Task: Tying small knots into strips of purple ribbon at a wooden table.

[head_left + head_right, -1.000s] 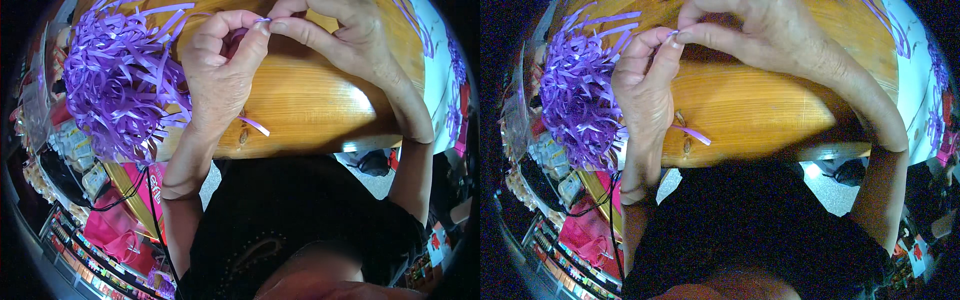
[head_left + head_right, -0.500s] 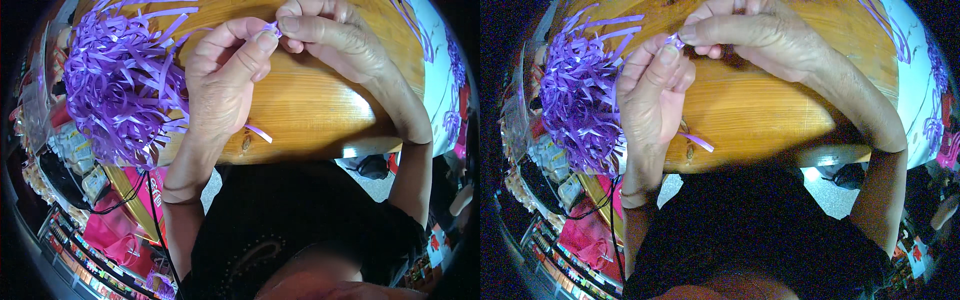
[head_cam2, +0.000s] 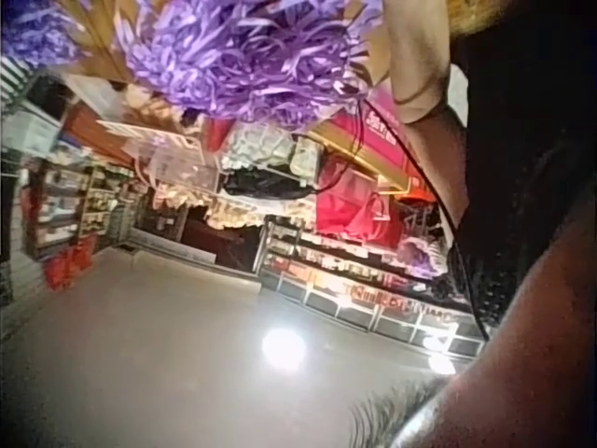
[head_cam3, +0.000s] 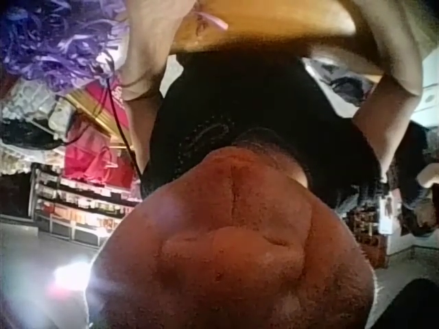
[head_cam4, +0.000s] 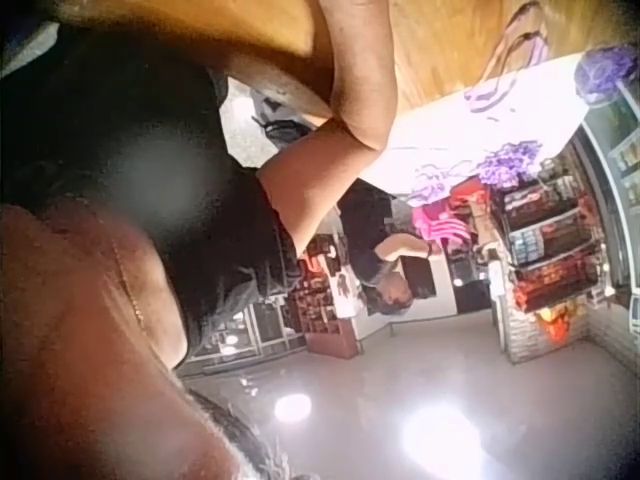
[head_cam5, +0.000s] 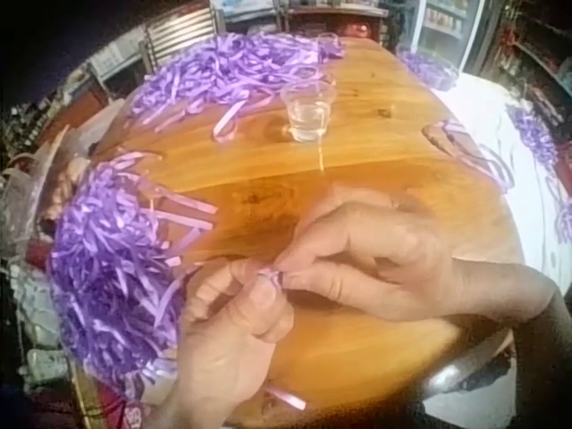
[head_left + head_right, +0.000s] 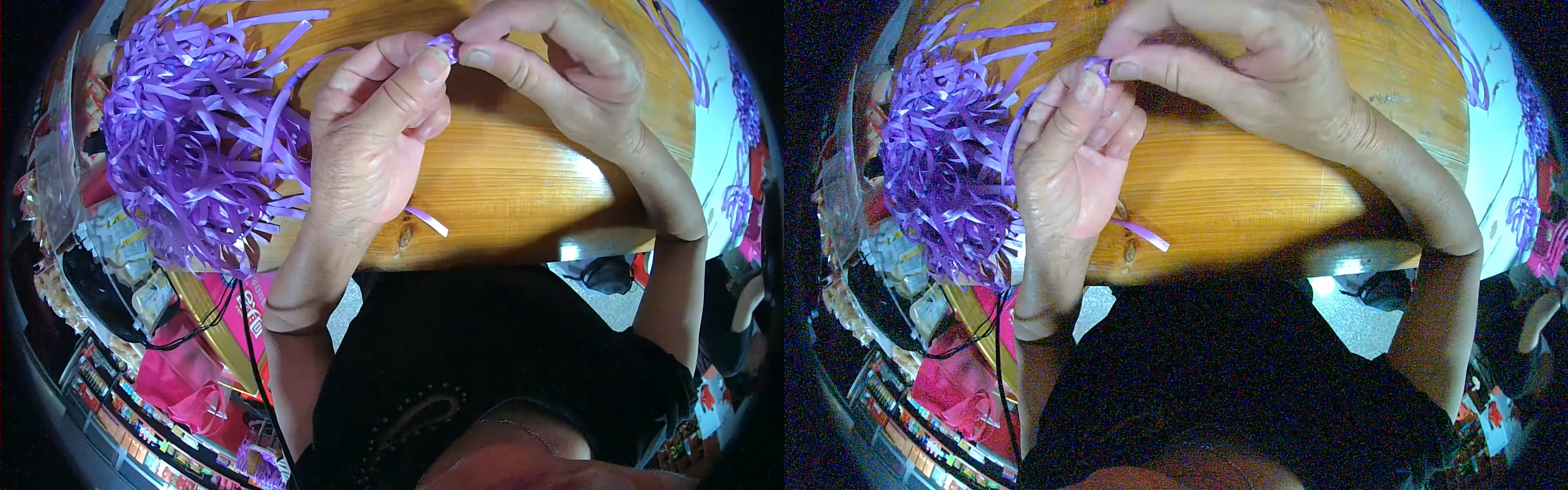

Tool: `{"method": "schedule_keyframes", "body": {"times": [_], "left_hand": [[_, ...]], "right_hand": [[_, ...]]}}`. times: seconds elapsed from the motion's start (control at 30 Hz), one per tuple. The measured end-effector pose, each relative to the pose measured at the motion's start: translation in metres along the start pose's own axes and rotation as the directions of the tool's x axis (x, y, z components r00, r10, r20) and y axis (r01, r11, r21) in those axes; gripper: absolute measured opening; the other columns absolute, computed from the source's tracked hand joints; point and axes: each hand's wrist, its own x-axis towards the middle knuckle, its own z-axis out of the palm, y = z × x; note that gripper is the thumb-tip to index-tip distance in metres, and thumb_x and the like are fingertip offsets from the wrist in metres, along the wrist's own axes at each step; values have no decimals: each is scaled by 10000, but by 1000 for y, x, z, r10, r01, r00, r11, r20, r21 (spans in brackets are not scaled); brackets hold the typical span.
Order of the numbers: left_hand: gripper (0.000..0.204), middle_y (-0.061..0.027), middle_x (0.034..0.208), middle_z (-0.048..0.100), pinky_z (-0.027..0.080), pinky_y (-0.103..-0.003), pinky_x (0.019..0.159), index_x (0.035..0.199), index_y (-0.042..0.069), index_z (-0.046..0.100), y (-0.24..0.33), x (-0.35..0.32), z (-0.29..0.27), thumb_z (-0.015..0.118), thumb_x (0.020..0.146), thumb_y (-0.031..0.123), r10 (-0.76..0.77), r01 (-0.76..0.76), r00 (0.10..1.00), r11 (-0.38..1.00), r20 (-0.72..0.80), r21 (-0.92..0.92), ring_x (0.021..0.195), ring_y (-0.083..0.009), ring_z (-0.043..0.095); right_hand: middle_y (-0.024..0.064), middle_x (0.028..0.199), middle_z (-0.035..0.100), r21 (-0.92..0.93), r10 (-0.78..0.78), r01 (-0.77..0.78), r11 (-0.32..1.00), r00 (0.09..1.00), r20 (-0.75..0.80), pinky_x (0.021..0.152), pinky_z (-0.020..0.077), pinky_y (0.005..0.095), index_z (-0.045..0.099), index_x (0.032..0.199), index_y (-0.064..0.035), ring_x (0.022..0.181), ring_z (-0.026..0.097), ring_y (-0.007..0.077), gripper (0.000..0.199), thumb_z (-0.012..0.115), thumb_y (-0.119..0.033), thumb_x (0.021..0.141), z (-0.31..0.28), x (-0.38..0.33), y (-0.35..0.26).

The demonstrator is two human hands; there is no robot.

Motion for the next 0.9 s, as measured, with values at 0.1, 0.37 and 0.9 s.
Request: {"method": "schedule_keyframes", "body": {"times": [0.1,0.37,0.9], "left_hand": [[109,0,753,559,297,-210,508,942,-1,607,0,0,2,613,848,53,1,-1,1000,1000,-8,17,577,-57,392],[108,15,746,564,289,-185,495,924,6,619,1,-3,6,641,821,31,24,6,989,980,-147,198,586,-29,411],[113,12,750,563,290,-192,498,931,-4,620,1,-2,2,634,829,43,-19,36,992,990,-126,138,581,-33,401]], "right_hand": [[68,815,623,-48,-398,396,917,900,-175,590,480,206,658,910,-18,708,600,124,182,710,-40,736,6,3,8],[65,741,588,-136,-126,126,983,992,7,555,427,270,653,793,-20,663,566,159,111,691,10,693,-10,11,-26],[57,706,579,76,-54,67,995,985,-163,518,383,264,616,771,-22,617,548,156,114,692,-6,688,1,6,-23]]}}
